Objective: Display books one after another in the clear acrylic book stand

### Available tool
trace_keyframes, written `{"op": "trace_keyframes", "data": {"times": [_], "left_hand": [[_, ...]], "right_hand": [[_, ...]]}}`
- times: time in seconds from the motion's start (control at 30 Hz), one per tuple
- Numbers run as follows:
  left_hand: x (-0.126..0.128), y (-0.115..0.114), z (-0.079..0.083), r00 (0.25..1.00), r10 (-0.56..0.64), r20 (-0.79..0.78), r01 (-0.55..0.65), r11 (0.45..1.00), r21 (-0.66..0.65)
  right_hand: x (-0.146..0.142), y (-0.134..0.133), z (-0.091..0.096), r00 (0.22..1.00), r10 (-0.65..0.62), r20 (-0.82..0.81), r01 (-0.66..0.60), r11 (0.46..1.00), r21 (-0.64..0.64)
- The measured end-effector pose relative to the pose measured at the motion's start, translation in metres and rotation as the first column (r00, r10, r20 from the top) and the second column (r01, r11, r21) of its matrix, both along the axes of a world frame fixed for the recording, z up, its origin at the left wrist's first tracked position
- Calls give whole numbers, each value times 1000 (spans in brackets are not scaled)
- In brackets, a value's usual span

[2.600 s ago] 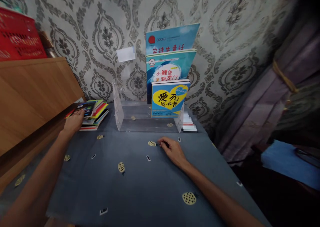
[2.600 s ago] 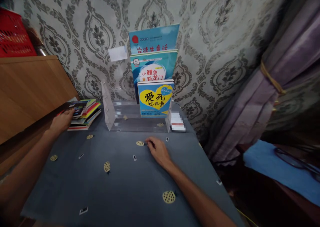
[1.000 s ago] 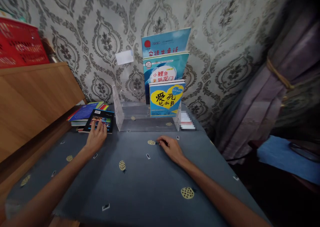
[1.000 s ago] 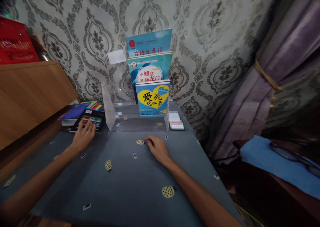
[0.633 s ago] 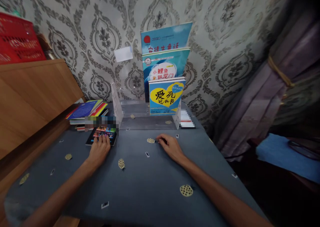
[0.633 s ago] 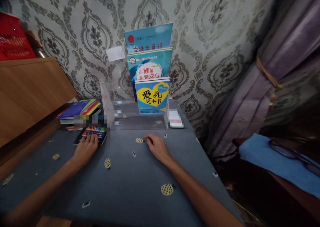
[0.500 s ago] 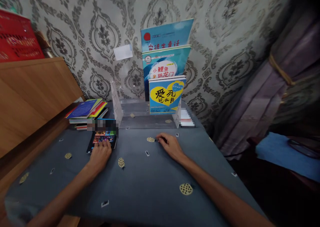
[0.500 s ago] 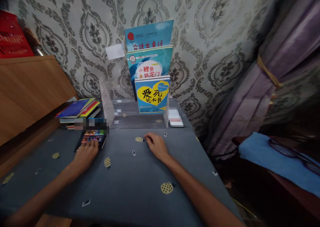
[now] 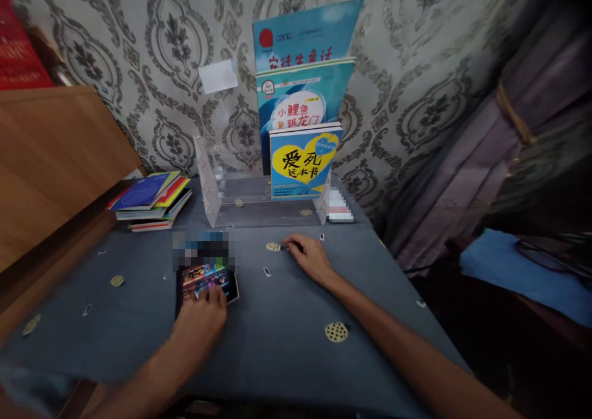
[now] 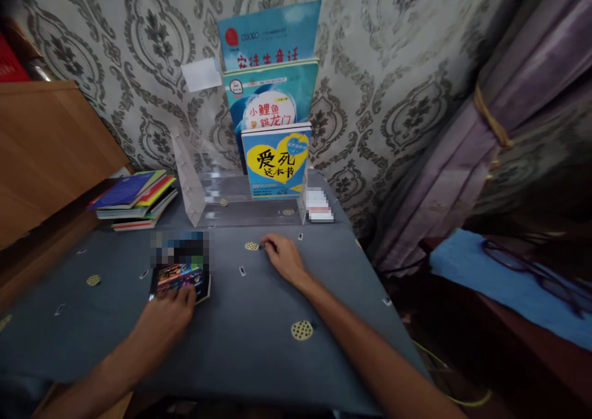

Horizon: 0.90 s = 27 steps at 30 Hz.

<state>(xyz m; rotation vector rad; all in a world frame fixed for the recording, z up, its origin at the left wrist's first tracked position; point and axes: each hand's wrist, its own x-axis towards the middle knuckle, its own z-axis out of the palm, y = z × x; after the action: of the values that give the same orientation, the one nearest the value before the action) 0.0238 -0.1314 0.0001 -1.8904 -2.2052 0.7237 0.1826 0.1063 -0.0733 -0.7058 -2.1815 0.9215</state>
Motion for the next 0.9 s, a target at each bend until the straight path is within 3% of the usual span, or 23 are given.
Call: {"op": "trace_keyframes", "data": {"times": [0.2, 0.37, 0.7, 0.9], "left_hand": [[21, -17, -27, 971, -236, -29, 238, 966, 104], [27, -10, -39, 935, -354, -27, 352, 917, 187], [55, 20, -33, 854, -493, 168, 445, 858, 256], [29, 60, -20, 808, -473, 352, 359, 868, 343]], "right_hand": [[0, -2, 0, 1000, -14, 25, 14, 1000, 13], [1, -2, 0, 997, -69, 18, 67, 994, 86], [16, -1, -1, 994, -105, 3, 101, 958, 268], [19, -13, 6, 993, 28, 117, -67, 938, 341]]}}
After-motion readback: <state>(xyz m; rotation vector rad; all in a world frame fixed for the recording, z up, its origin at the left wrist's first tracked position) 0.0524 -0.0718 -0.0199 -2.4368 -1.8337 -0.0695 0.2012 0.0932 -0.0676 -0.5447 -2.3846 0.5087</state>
